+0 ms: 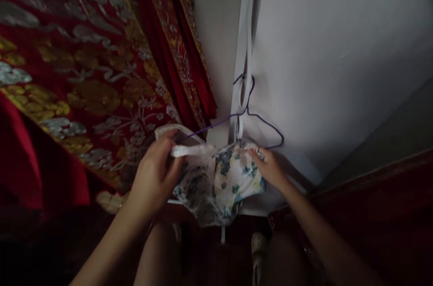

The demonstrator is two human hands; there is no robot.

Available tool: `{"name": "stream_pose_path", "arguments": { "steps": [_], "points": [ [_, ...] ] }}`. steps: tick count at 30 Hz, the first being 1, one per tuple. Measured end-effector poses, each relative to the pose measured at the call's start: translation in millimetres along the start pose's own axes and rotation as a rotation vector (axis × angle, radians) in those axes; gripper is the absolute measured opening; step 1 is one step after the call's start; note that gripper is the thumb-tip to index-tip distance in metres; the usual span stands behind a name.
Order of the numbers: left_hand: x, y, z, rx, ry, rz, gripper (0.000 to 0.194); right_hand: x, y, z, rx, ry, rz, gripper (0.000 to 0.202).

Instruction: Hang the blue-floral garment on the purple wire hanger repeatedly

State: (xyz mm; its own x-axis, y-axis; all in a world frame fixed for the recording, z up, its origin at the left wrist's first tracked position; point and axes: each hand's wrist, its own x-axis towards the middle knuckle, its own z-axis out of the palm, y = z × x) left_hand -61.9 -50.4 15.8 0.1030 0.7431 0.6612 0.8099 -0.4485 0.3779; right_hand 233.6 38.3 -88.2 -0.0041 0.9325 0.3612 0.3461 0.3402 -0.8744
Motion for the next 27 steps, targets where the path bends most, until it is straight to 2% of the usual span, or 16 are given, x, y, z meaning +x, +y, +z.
{"name": "stream_pose_path", "arguments": {
  "steps": [4,7,10,13,16,20,23,25,26,27],
  "points": [
    [9.3,1.6,2.1,0.048,-0.049,0.02,0.009,-22.8,-2.8,-7.4,0.025,-0.021,-0.03,0.034],
    [18.4,-0.9,3.8,0.081,-0.052,0.043,0.013,-44.6,-23.9,-17.0,-0.007,0.045,-0.03,0.033],
    [28.5,-4.0,12.0,0.069,-0.075,0.134,0.011,-60.6,-45.8,-21.7,-0.027,0.092,-0.041,0.035],
    [39.9,0.5,24.9,0.048,-0.119,0.214,0.011,-70.3,-59.2,-19.4,-0.013,0.108,-0.02,0.035],
    [50.5,10.5,35.9,0.023,-0.127,0.256,0.02,-75.1,-65.3,-11.4,0.003,0.123,0.0,0.034],
    [60.9,15.6,45.1,-0.034,-0.088,0.273,0.037,-72.0,-68.3,-0.9,0.016,0.132,-0.011,0.033],
    [66.8,11.4,51.1,-0.02,0.002,0.246,0.032,-69.1,-65.4,-0.7,-0.007,0.08,-0.045,0.029],
    [68.7,7.3,56.1,-0.004,0.076,0.214,0.031,-72.9,-59.4,-4.8,-0.043,0.044,-0.068,0.016],
    [68.7,5.1,59.2,-0.001,0.097,0.202,0.03,-77.1,-55.3,-8.1,-0.057,0.063,-0.077,0.02],
    [68.2,3.0,62.5,0.0,0.109,0.197,0.03,-82.4,-50.9,-12.5,-0.063,0.115,-0.074,0.033]
  ]
}}
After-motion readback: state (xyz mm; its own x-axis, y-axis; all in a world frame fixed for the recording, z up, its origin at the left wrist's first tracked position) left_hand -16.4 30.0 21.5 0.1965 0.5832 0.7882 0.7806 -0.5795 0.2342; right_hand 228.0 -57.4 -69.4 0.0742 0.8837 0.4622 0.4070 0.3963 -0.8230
